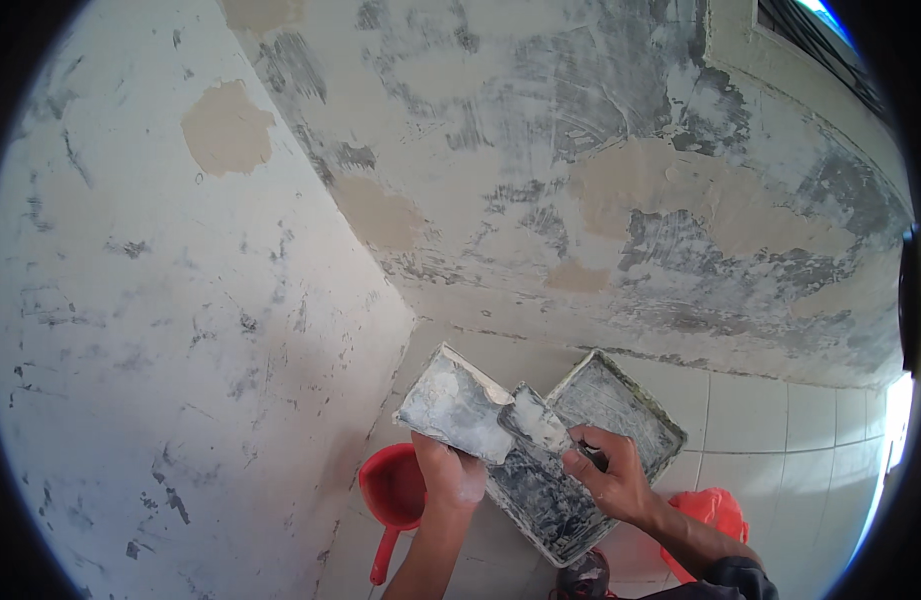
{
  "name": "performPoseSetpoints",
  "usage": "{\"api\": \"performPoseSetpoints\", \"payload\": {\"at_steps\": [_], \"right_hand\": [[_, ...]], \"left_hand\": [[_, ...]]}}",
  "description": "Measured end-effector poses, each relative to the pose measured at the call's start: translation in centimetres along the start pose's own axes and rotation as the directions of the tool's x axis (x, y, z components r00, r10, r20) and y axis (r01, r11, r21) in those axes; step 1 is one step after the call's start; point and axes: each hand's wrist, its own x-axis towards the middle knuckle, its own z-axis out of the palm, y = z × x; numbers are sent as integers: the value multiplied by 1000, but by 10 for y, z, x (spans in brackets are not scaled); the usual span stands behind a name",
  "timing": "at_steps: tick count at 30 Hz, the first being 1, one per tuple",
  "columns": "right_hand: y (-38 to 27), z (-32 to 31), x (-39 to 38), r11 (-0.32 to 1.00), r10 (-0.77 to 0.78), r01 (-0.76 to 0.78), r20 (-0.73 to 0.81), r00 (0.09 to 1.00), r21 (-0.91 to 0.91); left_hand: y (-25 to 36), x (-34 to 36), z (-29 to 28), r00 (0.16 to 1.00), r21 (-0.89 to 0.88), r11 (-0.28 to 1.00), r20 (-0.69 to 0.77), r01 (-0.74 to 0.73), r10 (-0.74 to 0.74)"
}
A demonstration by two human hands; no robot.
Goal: Applying plaster or putty to a wall and ceiling corner using spatulas.
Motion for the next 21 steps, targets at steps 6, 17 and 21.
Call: {"api": "performPoseSetpoints", "payload": {"at_steps": [6, 17, 21], "right_hand": [[-19, 2, 4, 998, 8, -11, 48, 999, 61], [-56, -12, 23, 911, 1, -86, 207, 978, 403], [-46, -10, 26, 911, -410, 410, 6, 912, 47]], "left_hand": [[-5, -19, -9, 991, 175, 984, 134, -36, 12], [10, -40, -33, 969, -121, 962, 11, 246, -247], [16, -36, -55, 892, -320, 853, 332, 414, -308]]}}
